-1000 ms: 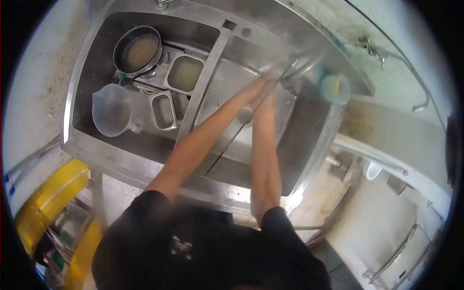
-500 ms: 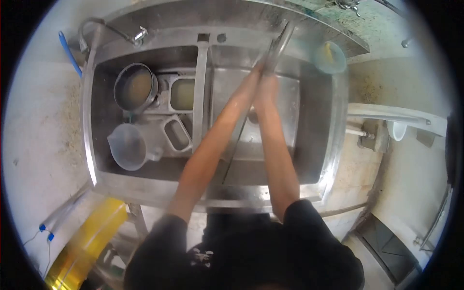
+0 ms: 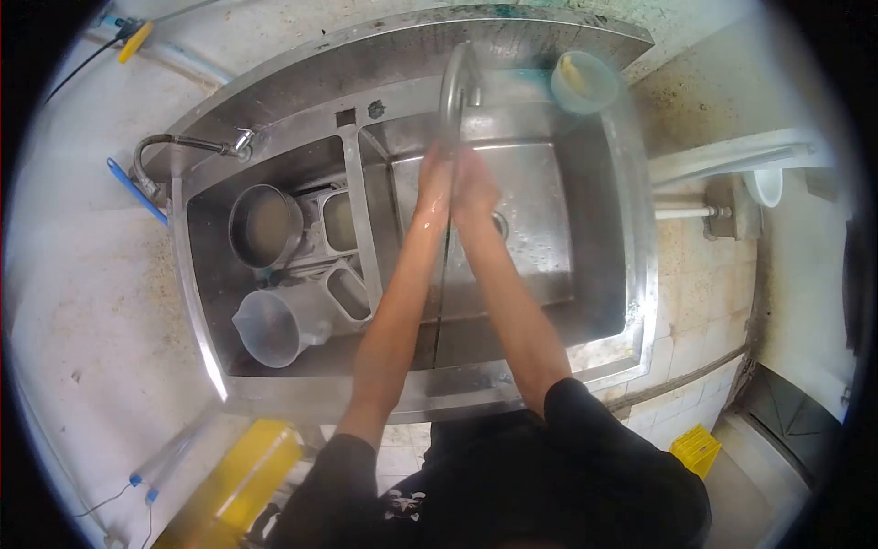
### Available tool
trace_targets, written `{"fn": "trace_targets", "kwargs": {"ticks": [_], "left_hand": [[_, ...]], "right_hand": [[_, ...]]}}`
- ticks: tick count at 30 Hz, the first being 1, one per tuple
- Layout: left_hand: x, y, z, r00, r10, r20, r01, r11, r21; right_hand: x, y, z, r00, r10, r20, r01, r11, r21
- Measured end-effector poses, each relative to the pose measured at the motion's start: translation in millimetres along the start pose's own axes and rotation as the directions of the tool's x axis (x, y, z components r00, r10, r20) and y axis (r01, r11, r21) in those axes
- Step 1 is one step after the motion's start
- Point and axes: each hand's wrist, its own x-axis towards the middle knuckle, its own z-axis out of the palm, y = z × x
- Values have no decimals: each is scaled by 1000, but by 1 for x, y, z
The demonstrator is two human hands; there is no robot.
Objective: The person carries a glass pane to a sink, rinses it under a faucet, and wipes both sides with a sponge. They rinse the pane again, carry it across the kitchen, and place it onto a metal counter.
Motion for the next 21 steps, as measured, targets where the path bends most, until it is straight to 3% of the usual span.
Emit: {"fn": "trace_targets", "kwargs": {"ticks": [1, 3, 4, 5, 7, 9, 11, 12, 13, 14, 15, 17, 18, 19, 20, 21], "left_hand": [[4, -2, -6, 1000, 2, 0, -2, 1000, 7], [14, -5, -21, 997, 17, 76, -17, 1000, -2], [-9, 25, -1, 980, -201, 1, 201, 978, -54], [-19, 32, 1, 979, -202, -7, 201, 978, -48], [-22, 44, 2, 936, -343, 79, 345, 938, -19], [-15, 43, -3, 935, -340, 97, 339, 940, 27], [-8, 24, -15, 957, -289, 15, 288, 957, 28], [-3, 18, -19, 944, -329, -6, 328, 942, 71], [-10, 22, -18, 945, -327, -5, 326, 943, 68], [-19, 33, -11, 944, -329, -9, 329, 944, 34], [-23, 45, -2, 942, -335, -9, 335, 942, 5], [-33, 49, 0, 940, -340, 25, 341, 936, -84], [-29, 48, -2, 946, -320, 44, 322, 945, -52], [-24, 46, -5, 952, -299, 63, 300, 954, -20], [-15, 34, -11, 942, -335, -14, 334, 934, 126], [-16, 33, -11, 944, -331, -13, 330, 937, 117]], "right_hand": [[-5, -3, 3, 1000, 2, 0, -2, 1000, 7], [-14, -22, 14, 977, 192, -97, -133, 894, 427], [-21, -37, 18, 987, 162, -22, -153, 963, 222], [-31, -56, 25, 985, 170, -19, -161, 960, 227], [-42, -91, 42, 992, 92, 90, -104, 986, 129], [-25, -57, 39, 989, 44, 140, -73, 974, 215], [-11, -28, 30, 914, 286, 286, -343, 923, 175], [-14, -27, 34, 916, 278, 289, -337, 925, 178], [-30, -48, 42, 977, 66, 201, -76, 996, 45], [-34, -61, 46, 974, -175, 145, 191, 975, -109], [-25, -64, 46, 972, -187, 140, 203, 973, -107], [-18, -50, 37, 972, 135, 194, -167, 974, 156], [0, -17, 26, 912, 294, 284, -284, 956, -76], [-6, -27, 31, 911, 292, 290, -282, 956, -74], [-20, -48, 36, 976, 47, 215, -16, 990, -142], [-27, -61, 36, 964, -213, 157, 246, 942, -230]]}}
